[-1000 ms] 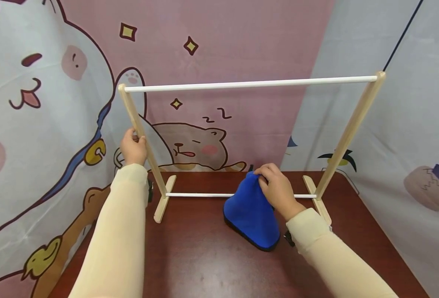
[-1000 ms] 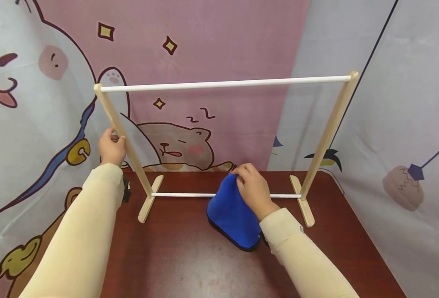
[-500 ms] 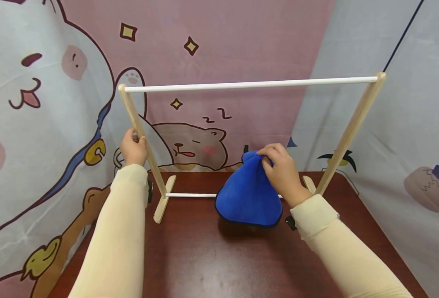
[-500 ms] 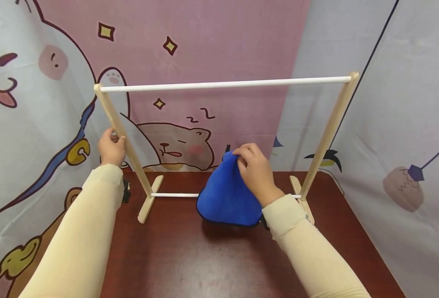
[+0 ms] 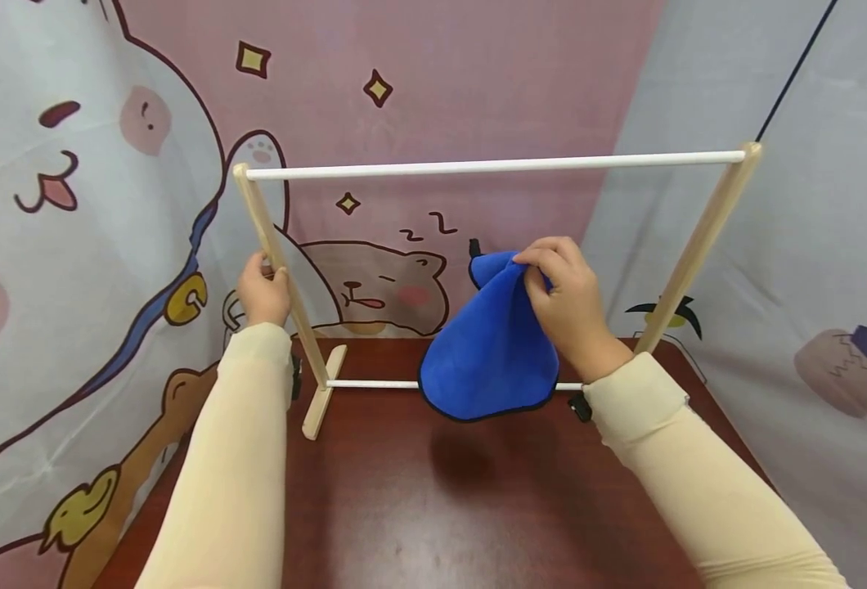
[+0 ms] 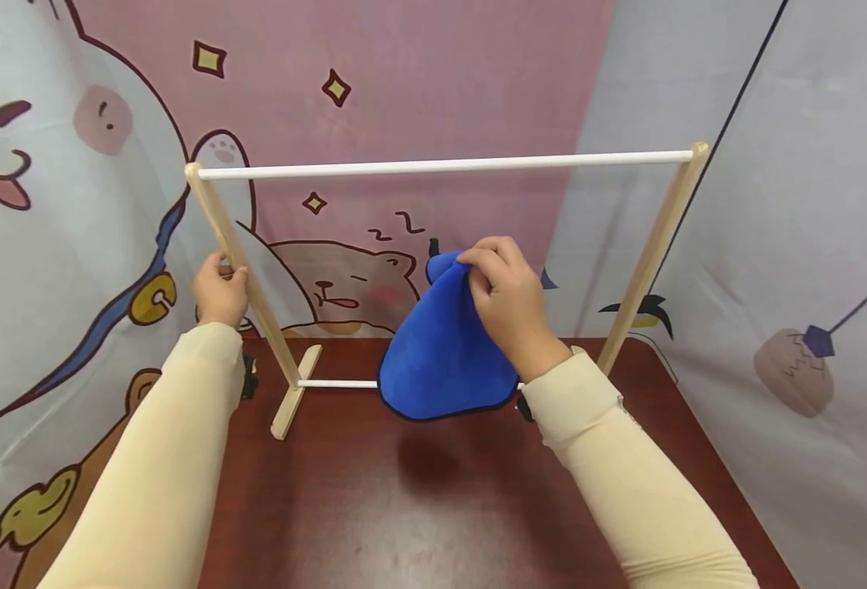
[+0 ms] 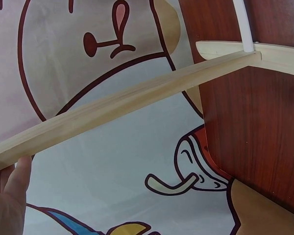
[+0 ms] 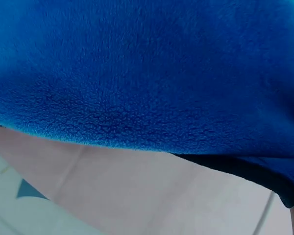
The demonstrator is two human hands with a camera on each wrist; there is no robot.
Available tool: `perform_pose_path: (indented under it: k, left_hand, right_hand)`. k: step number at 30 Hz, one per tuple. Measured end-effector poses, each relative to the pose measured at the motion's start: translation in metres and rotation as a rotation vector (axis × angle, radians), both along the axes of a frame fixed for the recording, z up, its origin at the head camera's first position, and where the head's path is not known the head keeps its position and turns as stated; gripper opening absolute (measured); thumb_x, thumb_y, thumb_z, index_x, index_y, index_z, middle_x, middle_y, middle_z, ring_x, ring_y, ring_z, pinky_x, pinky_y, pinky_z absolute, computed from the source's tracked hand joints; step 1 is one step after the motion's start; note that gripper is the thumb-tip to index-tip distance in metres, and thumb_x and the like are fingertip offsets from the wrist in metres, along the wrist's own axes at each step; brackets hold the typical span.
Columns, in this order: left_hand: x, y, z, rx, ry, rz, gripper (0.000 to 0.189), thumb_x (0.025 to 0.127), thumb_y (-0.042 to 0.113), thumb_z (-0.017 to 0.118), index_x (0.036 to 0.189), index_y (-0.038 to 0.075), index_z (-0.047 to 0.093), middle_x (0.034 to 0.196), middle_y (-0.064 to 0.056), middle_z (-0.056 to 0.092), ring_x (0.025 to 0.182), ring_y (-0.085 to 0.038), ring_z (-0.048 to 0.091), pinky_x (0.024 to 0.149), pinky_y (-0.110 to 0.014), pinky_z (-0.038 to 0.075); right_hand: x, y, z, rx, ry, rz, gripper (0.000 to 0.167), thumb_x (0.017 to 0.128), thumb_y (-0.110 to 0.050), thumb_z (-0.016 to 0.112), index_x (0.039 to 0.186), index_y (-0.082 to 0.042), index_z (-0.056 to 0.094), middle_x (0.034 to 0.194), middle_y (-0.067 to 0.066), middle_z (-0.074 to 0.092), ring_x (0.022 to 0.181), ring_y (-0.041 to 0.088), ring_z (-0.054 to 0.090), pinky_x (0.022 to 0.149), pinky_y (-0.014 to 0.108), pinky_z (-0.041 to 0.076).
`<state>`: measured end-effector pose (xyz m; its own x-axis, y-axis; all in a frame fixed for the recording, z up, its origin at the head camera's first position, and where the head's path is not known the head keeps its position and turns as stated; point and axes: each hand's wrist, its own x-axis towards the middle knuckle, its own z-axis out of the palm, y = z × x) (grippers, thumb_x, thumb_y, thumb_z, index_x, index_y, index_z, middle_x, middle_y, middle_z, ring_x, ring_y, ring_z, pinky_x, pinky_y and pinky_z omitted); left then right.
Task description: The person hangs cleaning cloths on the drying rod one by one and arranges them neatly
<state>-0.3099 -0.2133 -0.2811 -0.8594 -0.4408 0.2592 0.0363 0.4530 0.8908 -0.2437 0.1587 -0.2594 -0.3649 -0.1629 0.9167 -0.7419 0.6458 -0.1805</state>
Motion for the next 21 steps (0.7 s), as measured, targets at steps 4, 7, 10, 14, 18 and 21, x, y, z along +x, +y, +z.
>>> perform_pose_path:
  k: [4, 7, 10, 14, 18, 21]
  left_hand:
    - [0.000, 0.000, 0.000, 0.001, 0.002, 0.002, 0.042, 0.101, 0.010, 0.047, 0.143, 0.009, 0.043, 0.126, -0.021, 0.056, 0.111, -0.033, 0.058, 0.091, -0.042, 0.050]
    - [0.000, 0.000, 0.000, -0.001, -0.001, 0.003, 0.042, 0.101, 0.010, 0.046, 0.144, 0.009, 0.044, 0.126, -0.021, 0.056, 0.111, -0.033, 0.058, 0.091, -0.042, 0.051]
    - [0.000, 0.001, 0.000, -0.001, 0.003, -0.003, 0.042, 0.101, 0.009, 0.046, 0.143, 0.008, 0.044, 0.126, -0.021, 0.056, 0.111, -0.033, 0.058, 0.091, -0.042, 0.051]
    - [0.000, 0.001, 0.001, -0.004, 0.011, -0.009, 0.043, 0.101, 0.009, 0.046, 0.143, 0.007, 0.043, 0.126, -0.022, 0.056, 0.110, -0.034, 0.058, 0.091, -0.042, 0.051]
    - [-0.002, -0.001, 0.000, -0.007, 0.001, -0.004, 0.043, 0.101, 0.010, 0.046, 0.144, 0.008, 0.043, 0.127, -0.021, 0.055, 0.111, -0.033, 0.058, 0.091, -0.041, 0.051]
    - [-0.003, -0.002, -0.001, -0.003, -0.007, 0.001, 0.042, 0.101, 0.010, 0.046, 0.144, 0.009, 0.043, 0.127, -0.021, 0.055, 0.111, -0.033, 0.058, 0.091, -0.041, 0.051]
  right_hand:
    - [0.001, -0.003, 0.011, -0.044, 0.057, 0.015, 0.016, 0.087, 0.011, 0.055, 0.090, 0.004, 0.069, 0.096, 0.020, 0.060, 0.092, 0.032, 0.059, 0.079, 0.037, 0.049]
    - [0.002, -0.005, 0.018, -0.107, 0.097, 0.038, 0.017, 0.087, 0.013, 0.055, 0.089, 0.004, 0.070, 0.094, 0.020, 0.061, 0.090, 0.032, 0.059, 0.080, 0.031, 0.048]
    - [0.004, -0.005, 0.026, -0.159, 0.144, 0.049, 0.018, 0.087, 0.012, 0.055, 0.088, 0.003, 0.071, 0.092, 0.020, 0.062, 0.088, 0.032, 0.059, 0.080, 0.024, 0.045]
    - [0.007, -0.004, 0.040, -0.191, 0.187, 0.044, 0.018, 0.087, 0.011, 0.055, 0.087, 0.002, 0.071, 0.092, 0.020, 0.062, 0.087, 0.032, 0.059, 0.079, 0.021, 0.043]
    - [0.010, -0.002, 0.054, -0.209, 0.199, 0.025, 0.017, 0.088, 0.009, 0.056, 0.086, 0.002, 0.071, 0.093, 0.021, 0.062, 0.088, 0.033, 0.059, 0.077, 0.021, 0.041]
    - [0.012, -0.001, 0.062, -0.223, 0.208, 0.011, 0.017, 0.088, 0.009, 0.056, 0.086, 0.002, 0.071, 0.093, 0.021, 0.063, 0.089, 0.033, 0.059, 0.079, 0.022, 0.043]
